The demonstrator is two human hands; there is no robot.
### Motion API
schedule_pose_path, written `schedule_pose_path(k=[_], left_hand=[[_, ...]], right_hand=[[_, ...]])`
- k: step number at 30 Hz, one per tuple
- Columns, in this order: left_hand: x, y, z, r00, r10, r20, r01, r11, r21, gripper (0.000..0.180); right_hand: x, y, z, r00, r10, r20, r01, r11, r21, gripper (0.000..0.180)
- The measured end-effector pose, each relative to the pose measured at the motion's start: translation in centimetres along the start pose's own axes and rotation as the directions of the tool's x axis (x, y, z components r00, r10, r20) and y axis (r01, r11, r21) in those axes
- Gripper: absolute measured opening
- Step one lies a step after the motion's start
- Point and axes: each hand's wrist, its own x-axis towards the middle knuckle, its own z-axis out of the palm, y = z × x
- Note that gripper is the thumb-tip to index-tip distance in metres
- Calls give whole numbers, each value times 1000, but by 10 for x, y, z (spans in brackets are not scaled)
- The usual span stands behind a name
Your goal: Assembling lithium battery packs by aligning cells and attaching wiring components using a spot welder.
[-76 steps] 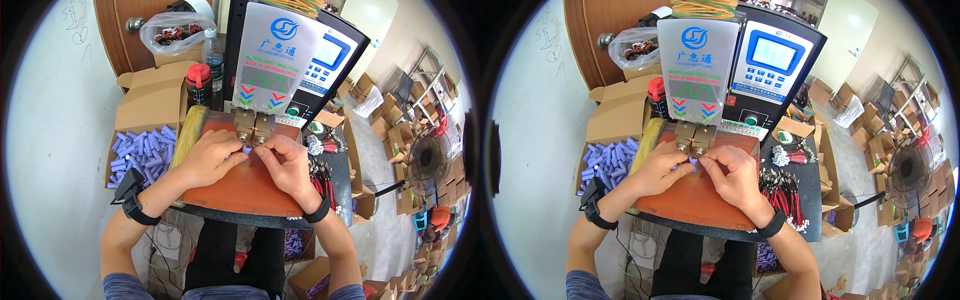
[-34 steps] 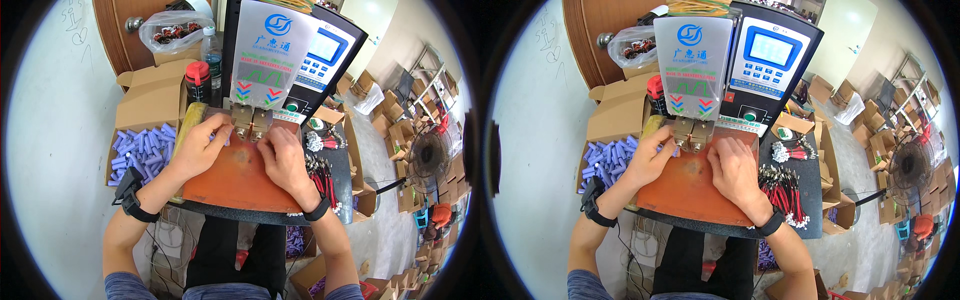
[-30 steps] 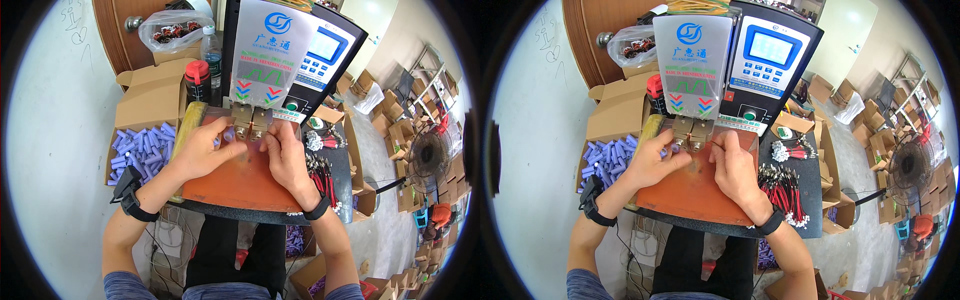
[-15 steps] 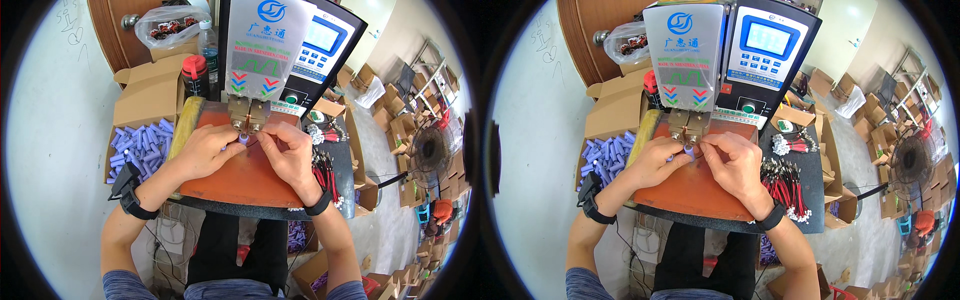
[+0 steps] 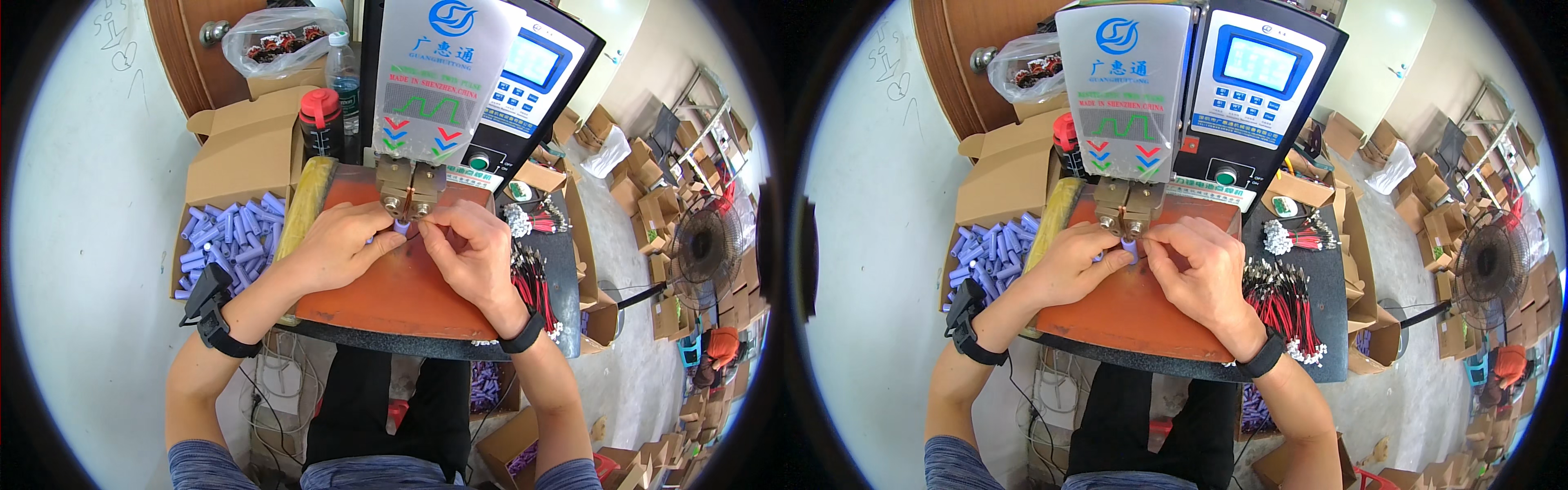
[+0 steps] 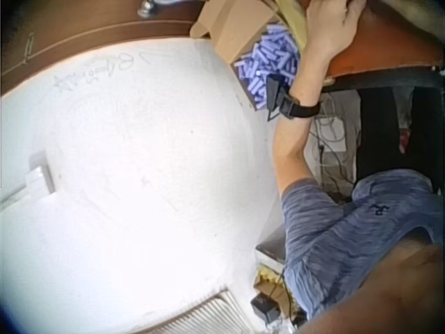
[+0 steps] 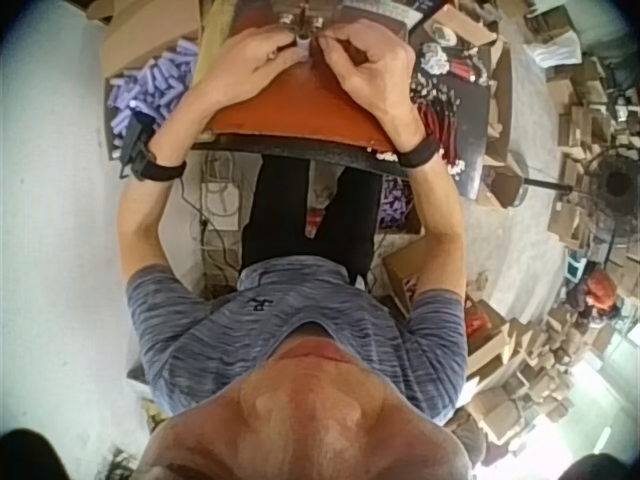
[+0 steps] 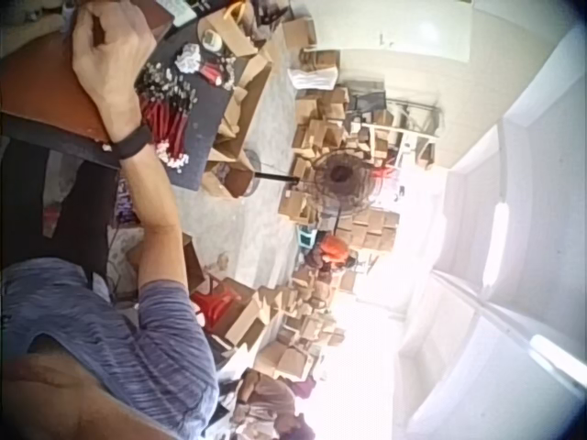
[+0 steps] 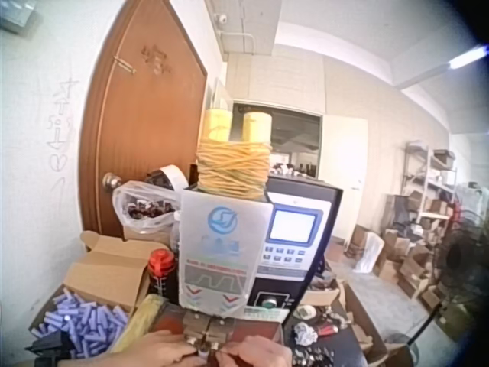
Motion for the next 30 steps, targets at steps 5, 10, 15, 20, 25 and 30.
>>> schedule_pose_path(k=[5,10,15,20,25,30], left_hand=[[1,-1,1,999,51,-16,-51,999,-13,20],[0,-2,3,1000,16,-15,-15,1000,5,20],[0,-3,3,1000,10,-18,-10,1000,8,19],[-1,-4,5,999,25,-34,-24,1000,9,18],[-2,-3,2,1000,9,-8,-8,1000,6,17],[-1,-1,1,1000,6,-8,-6,1000,1,17]], right_hand=[[0,-1,3,1000,-25,0,25,999,-30,6],[1,0,4,996,-83,-22,82,995,-55,6],[1,0,4,996,-88,-13,86,994,-69,7],[0,-1,4,996,-85,-9,84,994,-73,7],[0,-1,6,997,-81,-8,80,995,-55,7],[0,-1,5,998,-66,-5,65,996,-55,7]])
